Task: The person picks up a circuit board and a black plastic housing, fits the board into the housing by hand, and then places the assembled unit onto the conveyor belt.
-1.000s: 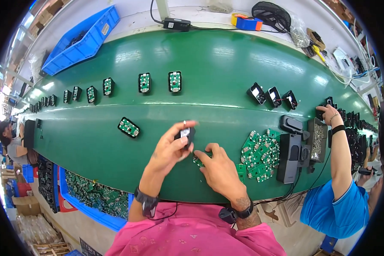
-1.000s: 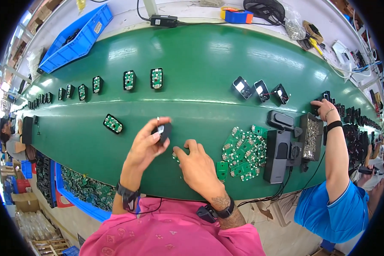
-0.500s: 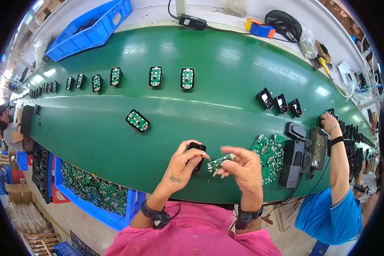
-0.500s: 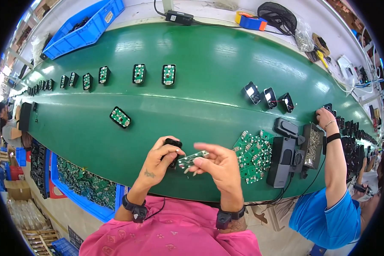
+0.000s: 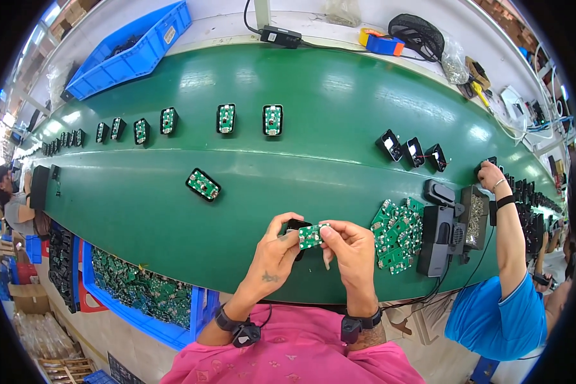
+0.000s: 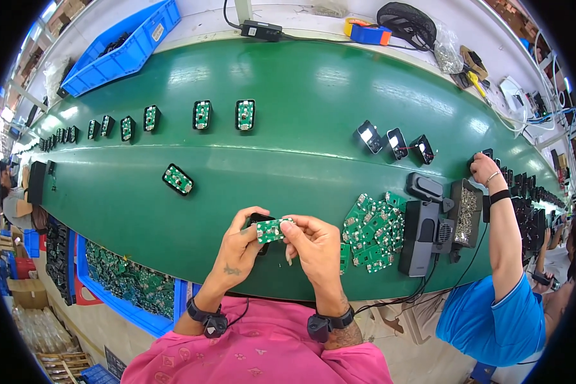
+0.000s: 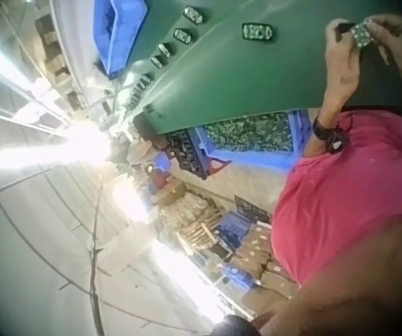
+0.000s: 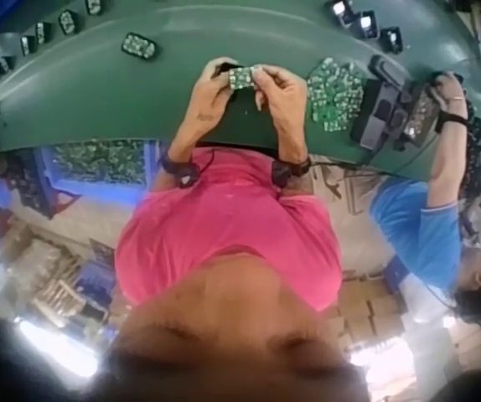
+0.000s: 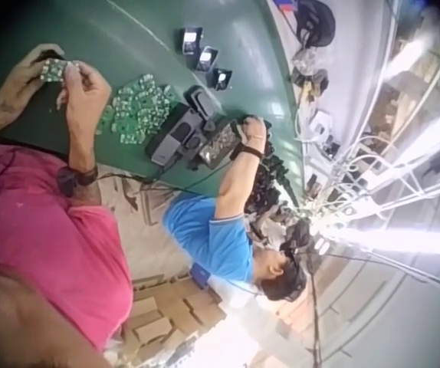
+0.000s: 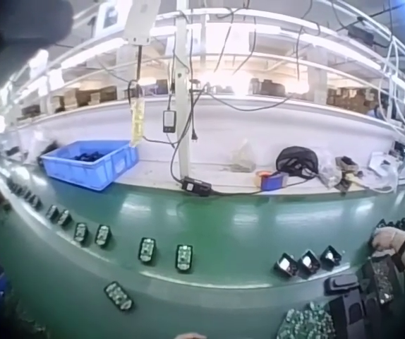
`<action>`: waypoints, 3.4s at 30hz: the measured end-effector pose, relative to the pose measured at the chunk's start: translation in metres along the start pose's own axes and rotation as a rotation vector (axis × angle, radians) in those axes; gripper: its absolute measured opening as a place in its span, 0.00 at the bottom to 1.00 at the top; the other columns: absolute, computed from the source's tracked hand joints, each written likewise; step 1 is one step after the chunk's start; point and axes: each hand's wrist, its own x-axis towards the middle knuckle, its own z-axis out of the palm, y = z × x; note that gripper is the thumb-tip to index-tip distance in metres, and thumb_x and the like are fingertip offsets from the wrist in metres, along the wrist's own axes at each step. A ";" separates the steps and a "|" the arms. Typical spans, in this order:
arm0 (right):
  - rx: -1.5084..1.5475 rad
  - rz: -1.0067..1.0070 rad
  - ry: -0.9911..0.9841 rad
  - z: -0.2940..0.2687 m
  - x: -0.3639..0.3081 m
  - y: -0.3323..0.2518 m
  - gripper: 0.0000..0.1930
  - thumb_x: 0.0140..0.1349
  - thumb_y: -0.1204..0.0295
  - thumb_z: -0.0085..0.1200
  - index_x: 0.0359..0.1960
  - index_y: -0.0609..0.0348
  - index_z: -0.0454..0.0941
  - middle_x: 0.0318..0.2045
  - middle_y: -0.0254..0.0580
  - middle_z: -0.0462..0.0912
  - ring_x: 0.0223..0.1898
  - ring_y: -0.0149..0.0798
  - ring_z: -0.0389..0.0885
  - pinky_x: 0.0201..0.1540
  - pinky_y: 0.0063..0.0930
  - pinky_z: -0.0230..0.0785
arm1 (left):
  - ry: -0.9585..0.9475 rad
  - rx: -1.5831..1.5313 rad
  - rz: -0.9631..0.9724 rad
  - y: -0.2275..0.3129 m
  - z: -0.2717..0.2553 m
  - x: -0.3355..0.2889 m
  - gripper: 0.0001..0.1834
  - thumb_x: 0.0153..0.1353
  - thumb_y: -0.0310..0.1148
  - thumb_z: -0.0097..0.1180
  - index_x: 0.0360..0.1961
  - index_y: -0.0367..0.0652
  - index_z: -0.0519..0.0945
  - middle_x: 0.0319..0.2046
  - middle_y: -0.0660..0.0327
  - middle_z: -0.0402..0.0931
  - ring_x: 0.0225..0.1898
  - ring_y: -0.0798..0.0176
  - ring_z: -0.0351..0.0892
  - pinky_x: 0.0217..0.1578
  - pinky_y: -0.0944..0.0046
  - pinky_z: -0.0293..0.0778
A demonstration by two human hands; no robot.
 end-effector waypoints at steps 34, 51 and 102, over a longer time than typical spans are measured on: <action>0.194 -0.058 -0.007 -0.005 -0.024 0.007 0.09 0.70 0.74 0.52 0.46 0.68 0.78 0.28 0.39 0.81 0.17 0.27 0.72 0.17 0.22 0.65 | 0.146 -0.101 -0.007 0.014 0.004 -0.010 0.05 0.61 0.26 0.60 0.38 0.36 0.83 0.52 0.54 0.73 0.44 0.62 0.79 0.43 0.65 0.76; -0.356 -0.197 -0.026 0.002 -0.023 0.009 0.07 0.61 0.78 0.63 0.39 0.62 0.78 0.37 0.34 0.78 0.34 0.23 0.76 0.36 0.17 0.69 | -0.066 -0.545 -0.197 0.009 -0.002 -0.014 0.28 0.64 0.18 0.52 0.66 0.38 0.67 0.62 0.56 0.67 0.53 0.70 0.74 0.51 0.70 0.75; -0.699 -0.389 -0.259 0.025 -0.032 -0.031 0.03 0.56 0.79 0.59 0.28 0.66 0.78 0.21 0.43 0.77 0.19 0.38 0.75 0.22 0.31 0.66 | 0.128 0.107 0.170 0.045 -0.025 -0.021 0.23 0.56 0.15 0.58 0.54 0.42 0.80 0.53 0.44 0.77 0.48 0.45 0.83 0.46 0.59 0.79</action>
